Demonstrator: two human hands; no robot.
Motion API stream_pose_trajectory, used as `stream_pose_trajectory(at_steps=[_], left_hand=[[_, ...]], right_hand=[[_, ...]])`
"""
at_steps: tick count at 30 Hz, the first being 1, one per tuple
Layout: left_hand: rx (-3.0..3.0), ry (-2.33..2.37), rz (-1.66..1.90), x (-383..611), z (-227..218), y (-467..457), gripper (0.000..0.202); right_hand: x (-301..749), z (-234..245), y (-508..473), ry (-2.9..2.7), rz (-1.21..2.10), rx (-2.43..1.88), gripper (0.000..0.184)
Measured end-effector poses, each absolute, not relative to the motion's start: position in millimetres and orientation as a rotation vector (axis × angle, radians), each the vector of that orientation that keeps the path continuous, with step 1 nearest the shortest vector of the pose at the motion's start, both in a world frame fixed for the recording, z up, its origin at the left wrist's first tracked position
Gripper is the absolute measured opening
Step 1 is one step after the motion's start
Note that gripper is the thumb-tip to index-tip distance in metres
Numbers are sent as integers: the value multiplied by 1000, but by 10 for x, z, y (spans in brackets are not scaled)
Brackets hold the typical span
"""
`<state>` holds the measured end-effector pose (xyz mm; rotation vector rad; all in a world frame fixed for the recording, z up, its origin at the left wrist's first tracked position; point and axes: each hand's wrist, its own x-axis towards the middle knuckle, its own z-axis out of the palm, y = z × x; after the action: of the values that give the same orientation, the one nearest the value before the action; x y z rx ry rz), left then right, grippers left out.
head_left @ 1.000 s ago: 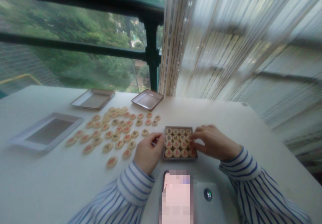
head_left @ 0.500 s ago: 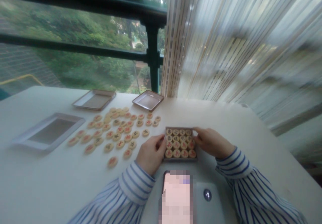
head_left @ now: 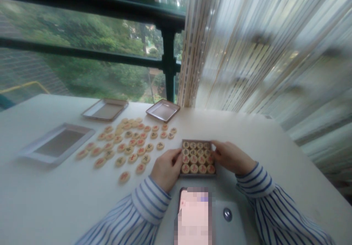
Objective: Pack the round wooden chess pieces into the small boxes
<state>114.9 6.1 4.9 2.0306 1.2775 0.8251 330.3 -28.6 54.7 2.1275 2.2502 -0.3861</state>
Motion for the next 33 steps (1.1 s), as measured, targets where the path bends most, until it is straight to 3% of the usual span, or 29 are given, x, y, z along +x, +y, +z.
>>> stream_pose_trajectory(at_steps=[13,18,33], left_hand=[[2046,1275,820,1157,69,47,30],[2062,1309,843,1154,93,35,29],[2079,1328,966,1050,216,40,25]], right_hand=[[3293,530,-286,2256,-376,2132,30],[3289,539,-309,2230,-217,2189,36],[3086,643,-381,2413,-88,2204,27]])
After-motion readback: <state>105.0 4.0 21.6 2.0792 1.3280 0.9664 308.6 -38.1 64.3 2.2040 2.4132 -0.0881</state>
